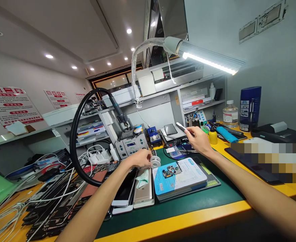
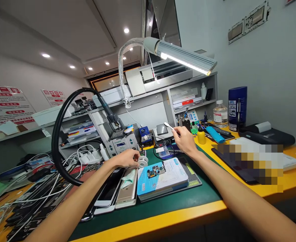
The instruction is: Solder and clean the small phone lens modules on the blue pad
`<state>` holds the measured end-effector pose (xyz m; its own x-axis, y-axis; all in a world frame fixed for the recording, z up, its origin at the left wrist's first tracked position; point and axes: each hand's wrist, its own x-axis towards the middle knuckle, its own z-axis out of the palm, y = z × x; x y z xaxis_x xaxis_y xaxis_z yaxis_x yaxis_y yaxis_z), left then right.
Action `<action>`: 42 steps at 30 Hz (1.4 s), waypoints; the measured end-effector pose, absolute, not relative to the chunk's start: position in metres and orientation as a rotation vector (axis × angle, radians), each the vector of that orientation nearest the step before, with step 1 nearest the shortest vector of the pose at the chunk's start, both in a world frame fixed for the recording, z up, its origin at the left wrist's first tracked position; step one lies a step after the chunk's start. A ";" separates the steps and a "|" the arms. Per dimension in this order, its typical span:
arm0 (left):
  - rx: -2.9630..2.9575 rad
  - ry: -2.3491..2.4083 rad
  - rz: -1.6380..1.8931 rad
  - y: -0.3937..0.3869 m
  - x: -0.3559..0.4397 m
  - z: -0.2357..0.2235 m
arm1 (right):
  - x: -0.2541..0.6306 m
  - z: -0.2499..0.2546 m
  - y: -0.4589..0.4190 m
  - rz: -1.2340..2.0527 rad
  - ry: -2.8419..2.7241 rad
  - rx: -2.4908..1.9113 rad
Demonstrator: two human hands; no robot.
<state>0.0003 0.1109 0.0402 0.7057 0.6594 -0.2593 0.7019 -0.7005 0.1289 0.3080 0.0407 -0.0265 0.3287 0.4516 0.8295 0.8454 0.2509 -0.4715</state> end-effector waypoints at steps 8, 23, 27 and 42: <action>2.672 1.070 -0.172 0.105 -0.008 0.033 | 0.307 -0.025 0.040 -0.400 -1.306 -1.373; 2.604 1.001 -0.011 0.103 -0.006 0.019 | 0.297 -0.012 0.027 -0.240 -1.293 -1.379; 2.596 0.993 -0.012 0.103 0.002 0.014 | 0.273 0.003 0.008 -0.050 -1.496 -1.376; 2.634 1.006 0.034 0.096 -0.048 0.042 | 0.209 0.022 0.047 0.438 -2.214 -1.544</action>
